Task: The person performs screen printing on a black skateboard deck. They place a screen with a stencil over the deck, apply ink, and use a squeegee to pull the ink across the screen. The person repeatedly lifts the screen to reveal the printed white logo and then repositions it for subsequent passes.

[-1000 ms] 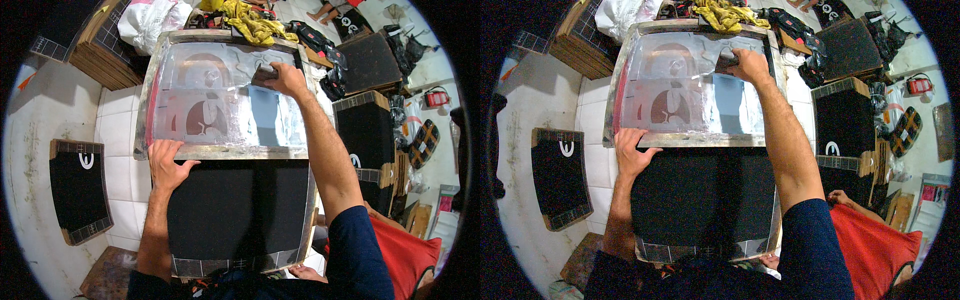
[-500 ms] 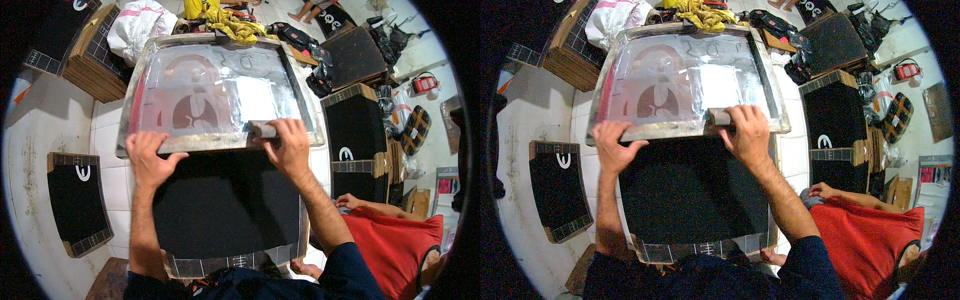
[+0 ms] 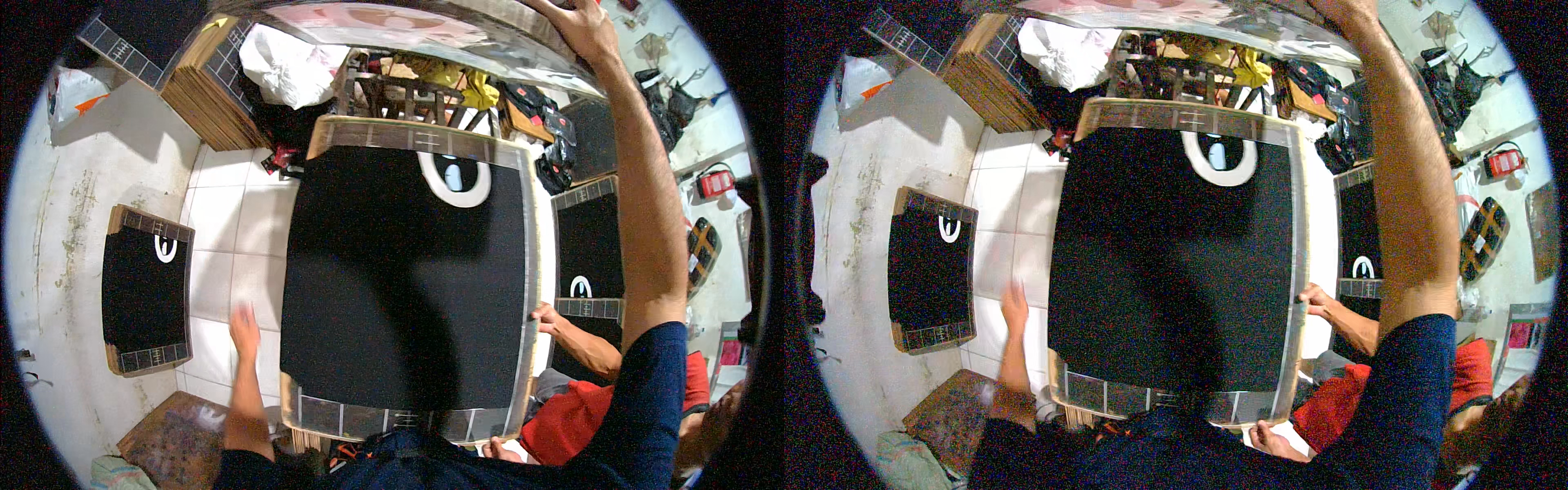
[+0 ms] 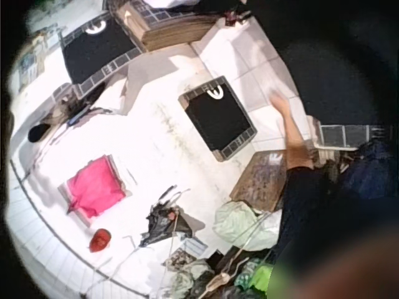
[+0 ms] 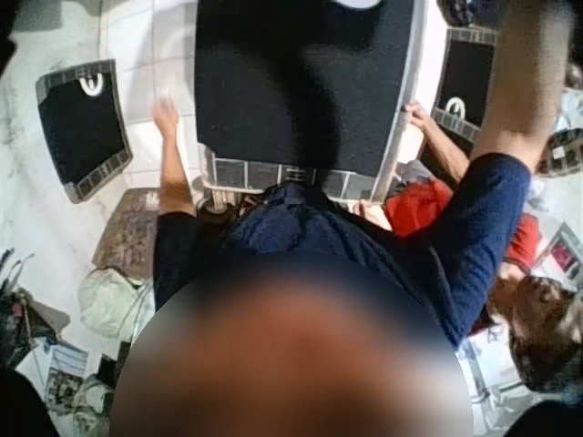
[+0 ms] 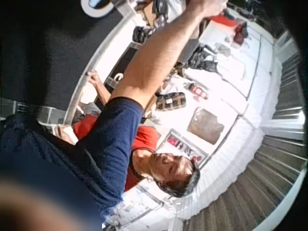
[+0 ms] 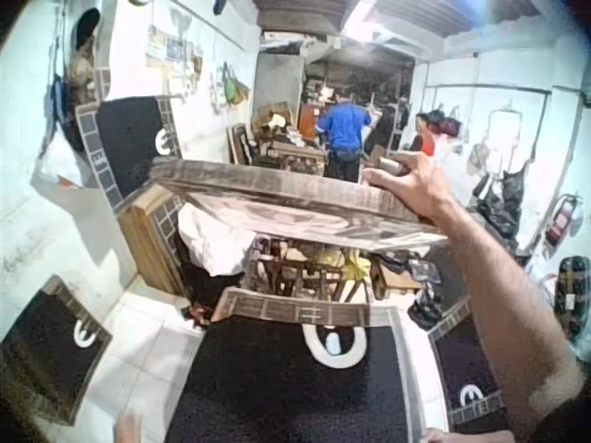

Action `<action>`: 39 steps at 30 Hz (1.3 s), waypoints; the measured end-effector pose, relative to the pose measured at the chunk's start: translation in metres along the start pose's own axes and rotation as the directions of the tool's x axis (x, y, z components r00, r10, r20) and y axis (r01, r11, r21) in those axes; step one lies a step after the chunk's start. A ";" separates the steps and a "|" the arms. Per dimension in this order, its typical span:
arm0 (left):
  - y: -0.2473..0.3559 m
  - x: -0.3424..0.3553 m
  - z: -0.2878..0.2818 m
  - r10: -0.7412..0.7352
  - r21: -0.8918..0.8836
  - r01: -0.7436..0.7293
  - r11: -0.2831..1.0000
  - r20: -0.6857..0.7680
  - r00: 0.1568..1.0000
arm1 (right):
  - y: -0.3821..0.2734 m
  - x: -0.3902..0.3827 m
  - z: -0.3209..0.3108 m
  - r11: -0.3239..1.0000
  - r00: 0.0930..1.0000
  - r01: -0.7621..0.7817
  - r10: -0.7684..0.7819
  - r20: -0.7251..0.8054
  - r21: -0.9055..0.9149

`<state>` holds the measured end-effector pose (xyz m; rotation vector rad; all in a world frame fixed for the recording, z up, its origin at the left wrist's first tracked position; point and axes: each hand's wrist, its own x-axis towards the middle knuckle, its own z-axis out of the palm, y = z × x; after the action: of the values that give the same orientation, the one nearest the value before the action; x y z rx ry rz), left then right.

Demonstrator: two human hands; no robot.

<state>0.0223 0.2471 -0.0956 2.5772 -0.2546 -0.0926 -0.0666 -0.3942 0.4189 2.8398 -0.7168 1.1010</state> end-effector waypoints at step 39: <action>0.028 -0.251 -0.663 0.016 0.325 0.263 0.908 -0.655 0.756 | 0.018 -0.003 0.010 0.983 0.989 -0.062 0.085 0.125 -0.173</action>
<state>-0.1507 0.6142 0.4862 2.8309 0.1915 0.8881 -0.0695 -0.4115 0.4065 2.7813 -0.8845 0.8213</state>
